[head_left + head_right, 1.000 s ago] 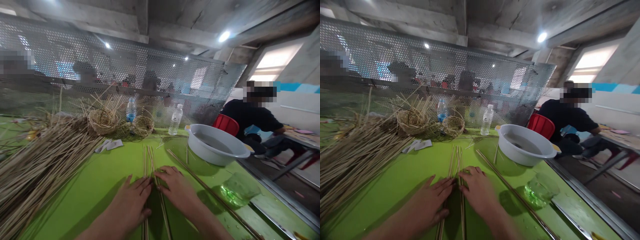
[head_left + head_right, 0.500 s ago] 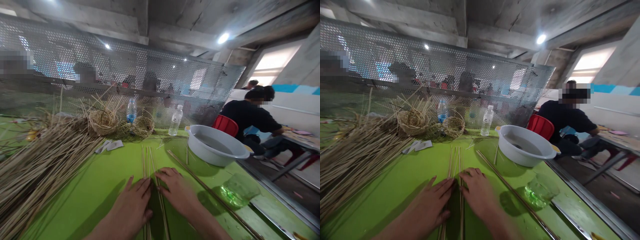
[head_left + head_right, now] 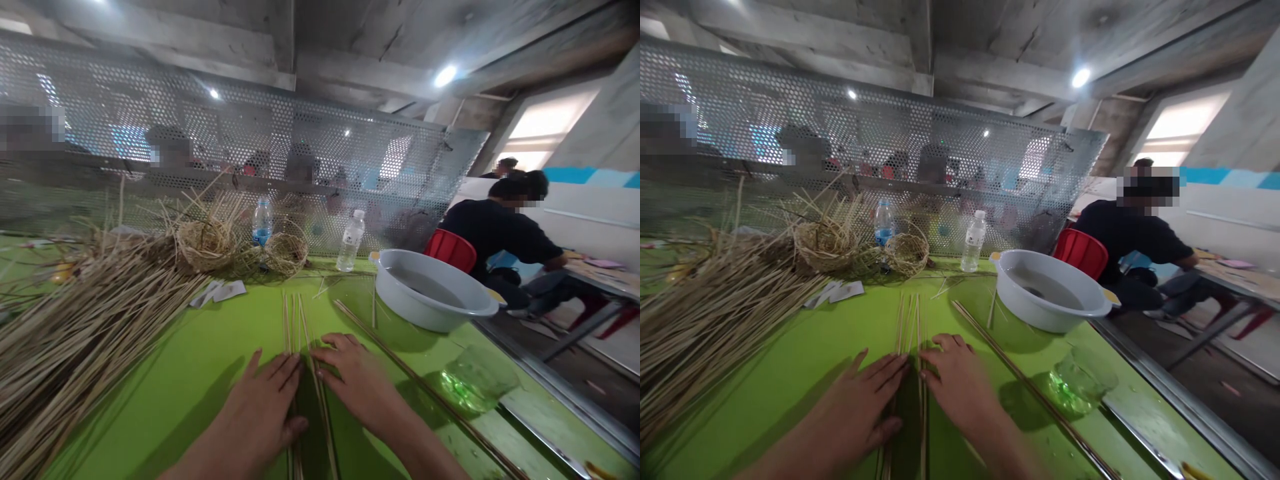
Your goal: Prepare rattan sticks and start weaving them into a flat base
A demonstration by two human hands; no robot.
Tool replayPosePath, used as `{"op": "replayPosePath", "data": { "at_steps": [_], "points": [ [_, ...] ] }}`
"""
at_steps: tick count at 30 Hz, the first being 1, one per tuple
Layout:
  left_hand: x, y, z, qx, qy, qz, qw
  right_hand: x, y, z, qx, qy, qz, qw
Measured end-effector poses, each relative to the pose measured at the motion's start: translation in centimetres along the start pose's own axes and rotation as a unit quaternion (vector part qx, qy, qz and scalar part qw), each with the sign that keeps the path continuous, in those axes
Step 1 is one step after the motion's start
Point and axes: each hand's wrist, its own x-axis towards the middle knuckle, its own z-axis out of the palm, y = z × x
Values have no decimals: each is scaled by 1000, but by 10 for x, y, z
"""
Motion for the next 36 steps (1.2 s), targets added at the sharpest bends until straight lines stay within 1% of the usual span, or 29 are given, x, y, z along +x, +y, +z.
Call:
{"op": "replayPosePath", "data": {
  "at_steps": [7,11,13,19,21,26,29,32,36],
  "points": [
    [0,-4,4,-13,10,14,1000,0,-1,2,5,-5,-24,1000],
    [-2,-5,1,-21,-7,10,1000,0,-1,4,10,2,-28,1000],
    [-2,-8,0,-20,-7,6,1000,-1,-1,4,12,3,-32,999],
    [-7,-25,8,-10,51,22,998,-1,-4,4,2,-13,-51,999],
    [-8,-27,10,-6,57,21,998,-2,-5,3,-4,-20,-58,998],
    [-9,-24,3,-2,23,4,1000,-1,-7,4,-27,-27,-65,997],
    [-8,-23,-1,-2,19,2,1000,-1,-6,4,-28,-22,-64,997],
    [-6,-25,-2,2,4,5,1000,-1,-6,4,-26,-19,-66,997],
    [-6,-29,1,7,13,12,1000,-2,-6,3,-23,-17,-68,997]
  ]
}}
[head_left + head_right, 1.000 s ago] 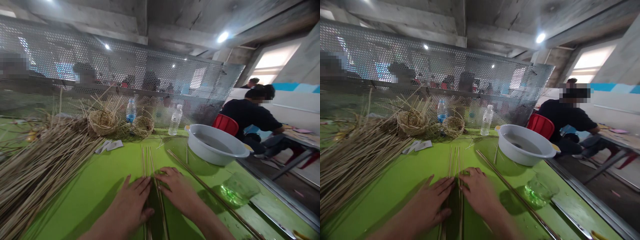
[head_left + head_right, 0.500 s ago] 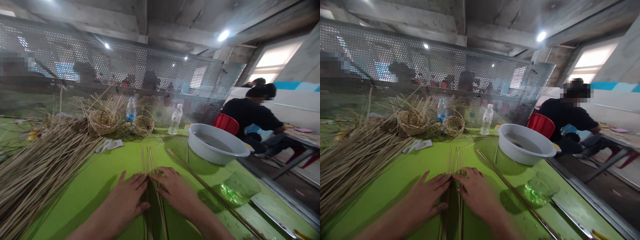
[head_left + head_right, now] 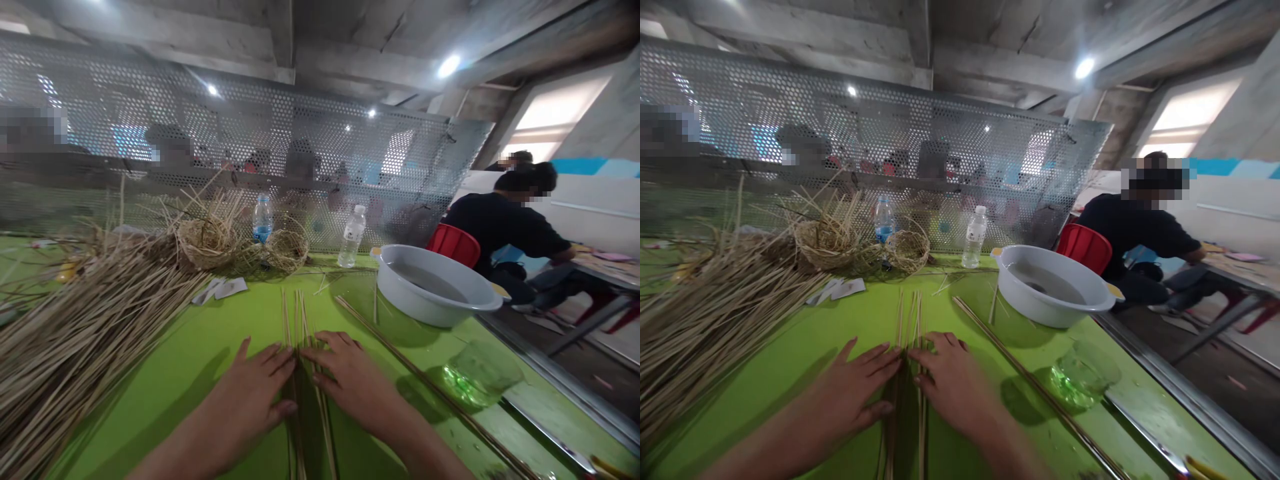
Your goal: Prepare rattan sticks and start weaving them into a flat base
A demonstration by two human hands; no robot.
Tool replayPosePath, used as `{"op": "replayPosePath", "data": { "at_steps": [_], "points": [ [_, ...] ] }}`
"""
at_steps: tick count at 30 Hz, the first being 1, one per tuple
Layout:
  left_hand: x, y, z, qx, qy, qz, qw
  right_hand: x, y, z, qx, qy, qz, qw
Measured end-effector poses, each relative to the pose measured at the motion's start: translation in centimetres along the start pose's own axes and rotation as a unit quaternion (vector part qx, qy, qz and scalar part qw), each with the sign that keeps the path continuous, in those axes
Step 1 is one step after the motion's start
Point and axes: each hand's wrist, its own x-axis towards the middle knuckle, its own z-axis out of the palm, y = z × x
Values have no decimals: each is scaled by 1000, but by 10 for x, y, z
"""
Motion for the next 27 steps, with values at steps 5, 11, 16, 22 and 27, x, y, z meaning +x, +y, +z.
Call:
{"op": "replayPosePath", "data": {
  "at_steps": [5,11,16,22,27],
  "points": [
    [-1,-3,5,-7,15,7,1000,-1,0,1,-2,-1,-15,1000],
    [0,-4,6,-10,14,10,1000,0,1,3,-6,-5,-17,1000],
    [0,-5,5,-9,21,4,1000,0,2,2,-1,-2,-13,1000],
    [-2,-2,-2,-19,-9,2,1000,-1,2,3,1,-8,-16,1000],
    [-3,-1,-7,-22,-9,3,1000,-1,1,0,1,2,-14,1000]
  ]
}}
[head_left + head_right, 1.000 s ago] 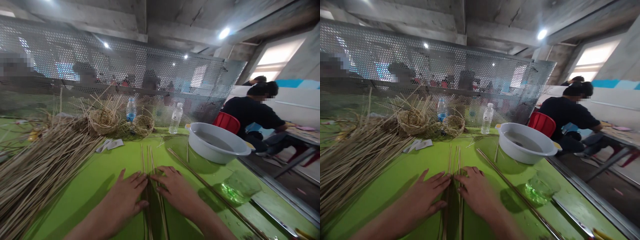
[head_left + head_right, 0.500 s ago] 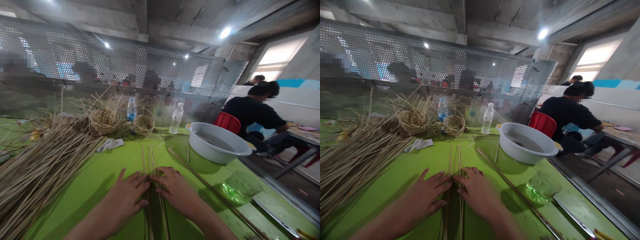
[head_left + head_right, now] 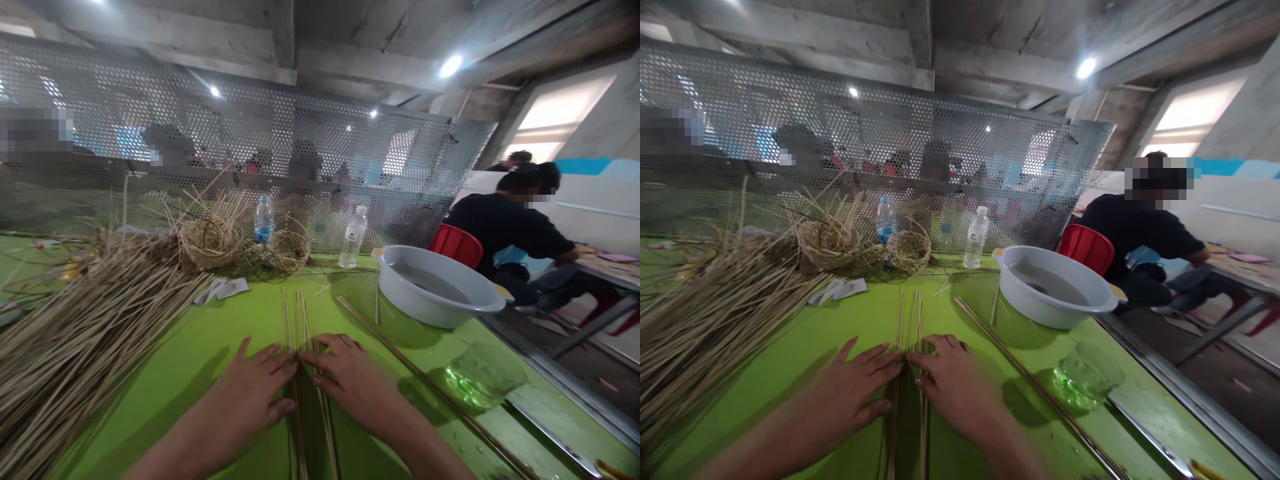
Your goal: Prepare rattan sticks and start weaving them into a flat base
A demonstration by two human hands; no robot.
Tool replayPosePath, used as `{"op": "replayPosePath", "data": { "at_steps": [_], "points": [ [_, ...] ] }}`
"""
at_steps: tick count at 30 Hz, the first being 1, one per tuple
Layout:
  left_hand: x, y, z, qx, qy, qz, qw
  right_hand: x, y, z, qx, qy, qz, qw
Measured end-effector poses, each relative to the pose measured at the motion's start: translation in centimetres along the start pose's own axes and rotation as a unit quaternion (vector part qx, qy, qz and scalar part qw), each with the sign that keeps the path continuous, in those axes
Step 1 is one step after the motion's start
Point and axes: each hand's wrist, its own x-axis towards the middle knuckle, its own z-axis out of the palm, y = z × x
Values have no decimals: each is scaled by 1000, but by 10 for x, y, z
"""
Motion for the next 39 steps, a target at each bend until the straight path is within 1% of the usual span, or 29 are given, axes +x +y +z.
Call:
{"op": "replayPosePath", "data": {
  "at_steps": [4,9,15,19,25,33,39],
  "points": [
    [-1,3,-5,-2,-12,-16,1000,0,-1,0,-3,-6,2,1000],
    [-4,7,-10,-6,-19,-18,1000,-1,-1,-1,-1,-5,5,1000],
    [-6,8,-12,-25,-9,-12,1000,-1,-6,-2,-7,-18,0,1000],
    [-6,4,-9,-31,-10,-12,999,-1,-5,-1,1,-21,-2,1000],
    [-7,-3,1,-29,17,3,999,-1,-3,2,4,-30,0,1000],
    [-6,1,-5,-21,2,-8,1000,-1,-6,0,6,-30,0,1000],
    [-6,-3,0,-26,9,-2,1000,0,-4,-1,1,-25,7,1000]
  ]
}}
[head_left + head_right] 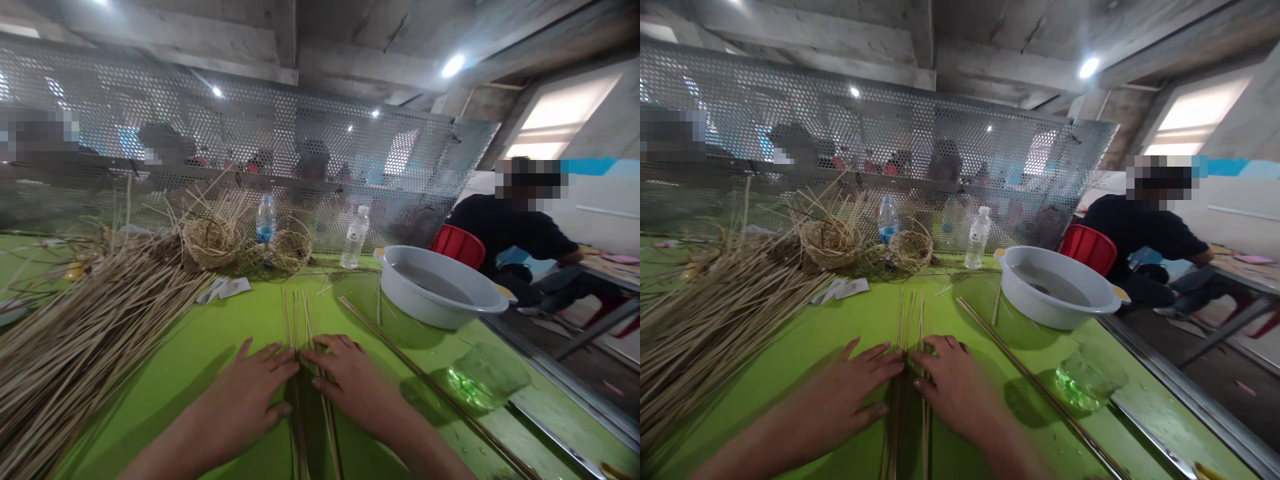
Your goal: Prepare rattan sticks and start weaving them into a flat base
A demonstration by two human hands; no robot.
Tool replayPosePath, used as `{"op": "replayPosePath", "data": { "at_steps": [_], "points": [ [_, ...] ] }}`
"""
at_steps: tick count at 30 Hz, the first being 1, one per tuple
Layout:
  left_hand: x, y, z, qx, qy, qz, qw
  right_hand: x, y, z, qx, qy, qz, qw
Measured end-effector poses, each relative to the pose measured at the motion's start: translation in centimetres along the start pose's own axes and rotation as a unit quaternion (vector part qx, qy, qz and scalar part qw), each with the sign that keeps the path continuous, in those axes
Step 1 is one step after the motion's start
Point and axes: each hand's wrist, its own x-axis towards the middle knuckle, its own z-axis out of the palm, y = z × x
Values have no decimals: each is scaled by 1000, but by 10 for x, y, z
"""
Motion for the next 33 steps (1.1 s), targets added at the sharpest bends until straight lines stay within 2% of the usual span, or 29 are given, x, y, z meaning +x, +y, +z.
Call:
{"op": "replayPosePath", "data": {
  "at_steps": [10,16,22,29,33],
  "points": [
    [1,3,-4,3,-15,5,1000,0,2,0,-3,11,9,1000],
    [3,2,-3,4,-5,2,1000,1,1,1,-7,11,-1,1000],
    [2,7,-8,-5,-8,-5,1000,5,8,6,-6,15,3,1000],
    [2,13,-15,12,-1,4,1000,40,6,-5,-28,61,26,997],
    [1,14,-15,15,18,21,1000,66,3,-8,-67,60,44,995]
  ]
}}
